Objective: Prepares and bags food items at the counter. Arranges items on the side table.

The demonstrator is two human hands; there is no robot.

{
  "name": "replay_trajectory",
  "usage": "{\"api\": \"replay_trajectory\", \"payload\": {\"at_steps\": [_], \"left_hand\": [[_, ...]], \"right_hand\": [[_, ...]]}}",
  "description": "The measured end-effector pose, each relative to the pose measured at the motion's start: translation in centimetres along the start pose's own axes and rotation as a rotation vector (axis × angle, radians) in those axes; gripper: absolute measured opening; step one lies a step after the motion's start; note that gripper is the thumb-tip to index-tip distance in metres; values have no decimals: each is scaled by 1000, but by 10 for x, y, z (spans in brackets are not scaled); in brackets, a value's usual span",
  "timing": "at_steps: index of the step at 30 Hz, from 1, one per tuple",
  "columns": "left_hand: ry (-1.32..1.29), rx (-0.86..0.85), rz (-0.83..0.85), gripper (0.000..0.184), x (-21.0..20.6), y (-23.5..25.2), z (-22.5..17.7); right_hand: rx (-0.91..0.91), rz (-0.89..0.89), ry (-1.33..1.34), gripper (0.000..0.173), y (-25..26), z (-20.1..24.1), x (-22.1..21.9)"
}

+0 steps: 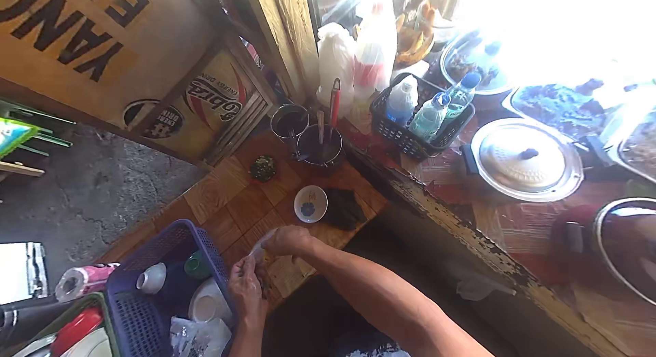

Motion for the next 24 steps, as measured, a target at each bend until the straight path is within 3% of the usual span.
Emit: {"api": "replay_trajectory", "payload": {"at_steps": [7,12,15,17,19,21,22,23,24], "left_hand": [[-43,-100,104,17,8,-14,-95],[-134,-153,183,15,19,-29,-147],[-147,-279,271,16,29,-50,-181],[-146,-418,347,19,30,-65,-209],[-152,-560,416,16,25,-82,-238],[-193,-669,506,14,13,-100,-264],[-223,-693,555,10,3,-111,-276],[-241,-712,611,8,-8,-123,-286],[-236,-734,673,8,-22,-136,-295]], "right_hand": [[47,-132,-393,77,-54,75,53],[198,-120,-556,66,-118,116,80],[507,-149,-456,43,-163,125,93],[787,-322,-416,27,-204,118,107],[1069,-671,-458,12,-254,104,118],[1170,-968,-371,9,-300,85,123],[1142,-1075,-275,12,-313,70,126],[1054,-1134,-153,31,-317,52,127],[930,-1135,-44,63,-315,33,127]]}}
Point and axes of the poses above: each hand's wrist, its own y-axis towards the middle knuckle, its own x-axis out of the back of the hand, z = x × y, the point moved 7 cm from there along y, towards the middle knuckle, and after that the axes turned 1 degree about -z, right-handed, at the moved point
